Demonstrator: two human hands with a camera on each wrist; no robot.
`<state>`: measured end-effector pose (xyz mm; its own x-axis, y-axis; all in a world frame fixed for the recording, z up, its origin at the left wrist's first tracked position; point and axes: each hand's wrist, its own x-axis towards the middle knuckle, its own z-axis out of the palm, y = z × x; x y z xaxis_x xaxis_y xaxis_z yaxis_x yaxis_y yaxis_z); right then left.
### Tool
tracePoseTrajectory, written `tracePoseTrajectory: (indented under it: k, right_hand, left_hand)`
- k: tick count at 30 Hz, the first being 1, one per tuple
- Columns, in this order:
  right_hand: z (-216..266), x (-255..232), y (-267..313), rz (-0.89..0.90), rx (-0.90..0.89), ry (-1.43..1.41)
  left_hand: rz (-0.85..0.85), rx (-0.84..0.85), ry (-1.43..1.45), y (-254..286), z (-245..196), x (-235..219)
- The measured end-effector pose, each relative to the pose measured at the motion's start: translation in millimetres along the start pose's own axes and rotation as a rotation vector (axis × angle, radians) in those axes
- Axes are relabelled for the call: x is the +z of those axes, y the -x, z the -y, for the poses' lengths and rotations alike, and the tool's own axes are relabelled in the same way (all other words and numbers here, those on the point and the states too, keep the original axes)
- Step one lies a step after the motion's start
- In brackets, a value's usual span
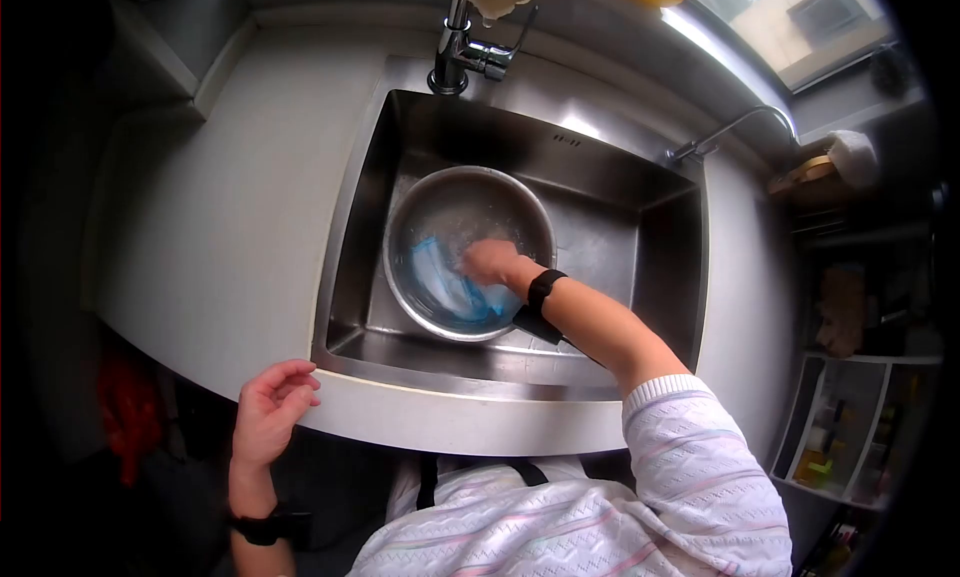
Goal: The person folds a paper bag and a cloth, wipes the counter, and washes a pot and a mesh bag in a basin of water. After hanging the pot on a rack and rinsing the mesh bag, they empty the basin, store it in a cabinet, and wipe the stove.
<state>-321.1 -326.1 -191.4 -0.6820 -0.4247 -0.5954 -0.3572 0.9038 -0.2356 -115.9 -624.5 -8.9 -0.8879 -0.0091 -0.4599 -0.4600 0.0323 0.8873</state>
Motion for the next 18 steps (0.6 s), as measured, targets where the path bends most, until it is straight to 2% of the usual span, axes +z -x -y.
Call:
tracePoseTrajectory:
  k: [1, 3, 4, 5, 7, 8, 9, 11, 13, 15, 18]
  right_hand:
    - [-9.5, -4.4, -4.6, -0.005, -0.002, -0.002]
    - [-33.7, -18.6, -13.8, -0.128, 0.161, -0.33]
    - [-30.6, -15.0, -12.4, -0.258, 0.256, -0.222]
    - [-22.4, 2.5, -13.0, -0.383, 0.173, 0.038]
    - [-10.5, -8.3, 1.2, -0.107, -0.16, -0.277]
    - [-15.8, -26.8, 12.5, -0.055, -0.091, -0.49]
    - [-26.8, -27.9, 7.1, -0.193, 0.034, -0.527]
    - [-49.7, -41.6, 9.4, -0.092, 0.161, -1.072]
    - [-46.1, -75.9, 48.0, -0.045, 0.045, -1.382]
    - [-55.5, -101.1, 75.7, -0.052, 0.023, -1.413]
    - [-80.7, -127.5, 111.7, -0.133, -0.221, -1.566]
  left_hand:
    - [-0.001, 0.004, -0.004, -0.9, 0.0, 1.4]
    - [0.047, -0.011, 0.016, -4.8, -0.1, 1.9]
    - [0.052, 0.004, 0.026, -6.3, -0.6, 3.0]
    - [0.057, 0.007, 0.022, -8.5, -1.2, 4.3]
    - [0.044, -0.006, -0.017, -11.9, -0.8, 8.3]
    - [0.048, -0.006, -0.019, -13.6, -1.3, 10.8]
    - [0.076, -0.002, -0.009, -16.7, -3.4, 14.1]
    - [0.105, 0.01, 0.002, -22.9, -8.6, 19.8]
    - [0.129, 0.044, -0.029, -30.6, -13.6, 28.1]
    - [0.152, 0.049, -0.018, -36.8, -20.3, 38.4]
    - [0.184, 0.051, -0.031, -44.0, -25.5, 47.5]
